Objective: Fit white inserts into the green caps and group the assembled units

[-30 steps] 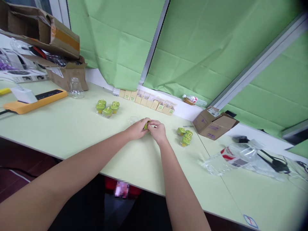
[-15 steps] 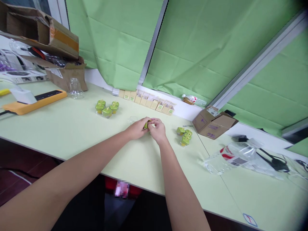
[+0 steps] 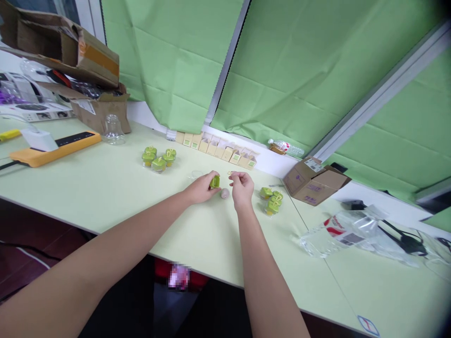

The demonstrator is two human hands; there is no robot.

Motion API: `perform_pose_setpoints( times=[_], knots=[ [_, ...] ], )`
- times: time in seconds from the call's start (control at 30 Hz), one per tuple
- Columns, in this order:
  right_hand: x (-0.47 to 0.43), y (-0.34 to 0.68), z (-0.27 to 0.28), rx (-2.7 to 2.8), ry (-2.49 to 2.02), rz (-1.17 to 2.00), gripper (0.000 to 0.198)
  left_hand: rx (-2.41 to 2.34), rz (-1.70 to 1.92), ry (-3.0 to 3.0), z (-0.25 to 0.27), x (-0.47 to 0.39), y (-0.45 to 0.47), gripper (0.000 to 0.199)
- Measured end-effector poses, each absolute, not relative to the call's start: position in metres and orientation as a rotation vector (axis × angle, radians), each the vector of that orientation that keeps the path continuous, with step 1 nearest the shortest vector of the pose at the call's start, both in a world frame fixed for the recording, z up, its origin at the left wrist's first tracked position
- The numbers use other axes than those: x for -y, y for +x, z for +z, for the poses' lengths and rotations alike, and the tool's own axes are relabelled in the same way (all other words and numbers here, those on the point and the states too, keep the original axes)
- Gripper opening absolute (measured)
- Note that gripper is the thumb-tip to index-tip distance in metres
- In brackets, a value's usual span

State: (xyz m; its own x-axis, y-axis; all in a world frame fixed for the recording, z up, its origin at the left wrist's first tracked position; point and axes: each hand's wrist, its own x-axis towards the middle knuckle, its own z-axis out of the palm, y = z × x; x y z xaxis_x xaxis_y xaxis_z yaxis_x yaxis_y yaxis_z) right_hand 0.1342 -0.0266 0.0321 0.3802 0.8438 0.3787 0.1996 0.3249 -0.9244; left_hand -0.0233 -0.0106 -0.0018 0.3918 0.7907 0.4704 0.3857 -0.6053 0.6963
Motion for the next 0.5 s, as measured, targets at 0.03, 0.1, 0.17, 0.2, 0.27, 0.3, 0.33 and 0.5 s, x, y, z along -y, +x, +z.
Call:
perform_pose_setpoints(
  times=[0.03, 0.1, 0.17, 0.2, 0.27, 0.3, 0.33, 0.5],
  knots=[
    [0.026, 0.135, 0.030, 1.123, -1.220, 0.547, 0.019, -1.005, 1.111, 2.177, -0.002, 0.011, -0.023, 0.037],
    [0.024, 0.137, 0.026, 1.121, -1.283, 0.466, 0.018, -1.023, 1.119, 2.172, -0.002, 0.010, -0.023, 0.036],
    [0.023, 0.138, 0.023, 1.144, -1.339, 0.375, 0.017, -1.051, 1.142, 2.155, -0.003, 0.009, -0.023, 0.036],
    [0.023, 0.138, 0.022, 1.158, -1.359, 0.347, 0.016, -1.058, 1.149, 2.147, -0.003, 0.008, -0.023, 0.036],
    [0.023, 0.138, 0.020, 1.178, -1.380, 0.337, 0.016, -1.059, 1.150, 2.141, -0.004, 0.007, -0.023, 0.036],
    [0.022, 0.138, 0.019, 1.182, -1.382, 0.349, 0.016, -1.056, 1.143, 2.143, -0.004, 0.007, -0.024, 0.036],
    [0.022, 0.138, 0.019, 1.182, -1.379, 0.369, 0.015, -1.053, 1.135, 2.147, -0.004, 0.008, -0.024, 0.036],
    [0.020, 0.137, 0.018, 1.144, -1.357, 0.419, 0.014, -1.038, 1.099, 2.162, -0.002, 0.010, -0.023, 0.035]
  ],
)
